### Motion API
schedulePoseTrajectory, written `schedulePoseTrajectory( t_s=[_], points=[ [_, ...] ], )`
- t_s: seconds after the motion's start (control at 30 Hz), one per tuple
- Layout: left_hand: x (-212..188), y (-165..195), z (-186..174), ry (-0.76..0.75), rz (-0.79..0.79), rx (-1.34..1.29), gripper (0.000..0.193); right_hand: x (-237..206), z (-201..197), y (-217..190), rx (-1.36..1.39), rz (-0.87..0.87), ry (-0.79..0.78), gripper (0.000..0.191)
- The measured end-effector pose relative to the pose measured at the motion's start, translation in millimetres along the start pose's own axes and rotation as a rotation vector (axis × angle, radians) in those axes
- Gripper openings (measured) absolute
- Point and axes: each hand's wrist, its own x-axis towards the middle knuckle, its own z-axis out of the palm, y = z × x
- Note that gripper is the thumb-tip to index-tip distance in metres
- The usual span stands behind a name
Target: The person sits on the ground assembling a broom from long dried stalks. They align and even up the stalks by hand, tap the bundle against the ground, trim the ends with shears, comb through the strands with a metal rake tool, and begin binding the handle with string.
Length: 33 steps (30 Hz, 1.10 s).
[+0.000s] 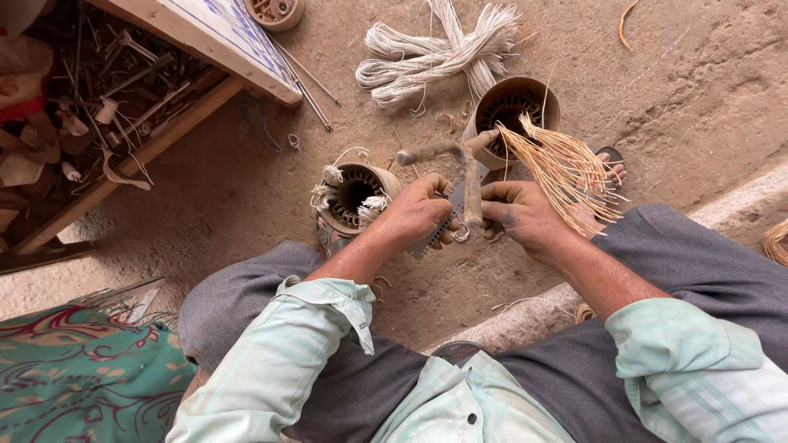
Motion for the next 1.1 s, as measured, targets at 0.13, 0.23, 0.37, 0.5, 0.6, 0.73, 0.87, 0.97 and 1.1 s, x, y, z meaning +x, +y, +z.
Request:
schedulePoseTrajectory(
  t_s=[0.13,0.23,0.37,0.5,0.6,0.73,0.87,0.97,1.1],
  points=[
    [3,-8,4,-0.003,0.053,0.006,0.02,-3,-2,1,0.072,-0.019,-0.038,0.022],
    [0,-11,-6,0.09,0.335,0.226,0.015,-6,-4,-2,0.093,-0.08,-0.102,0.022],
    [-8,-12,-17,0.293,0.406,0.451,0.02,-15,-4,-8,0.01,-0.135,-0.101,0.022],
    [-15,-13,-12,0.364,0.746,0.512,0.02,-20,3,-9,-0.007,-0.12,-0.088,0.023],
    [-20,-14,-6,0.051,0.41,0.213,0.006,-22,4,-10,0.062,-0.117,-0.07,0.025],
    [-21,-15,-7,-0.065,0.398,0.168,0.014,-24,1,-13,0.116,-0.07,-0.006,0.027],
    [-22,-16,-6,-0.057,0.314,0.119,0.018,-24,3,-15,0.115,-0.067,-0.008,0.029],
    [-25,-17,-2,-0.039,0.247,0.045,0.028,-25,3,-14,0.136,-0.078,-0.025,0.03],
    [-29,-19,7,-0.015,0.321,-0.04,0.062,-25,1,-12,0.133,-0.065,-0.024,0.029]
  ],
)
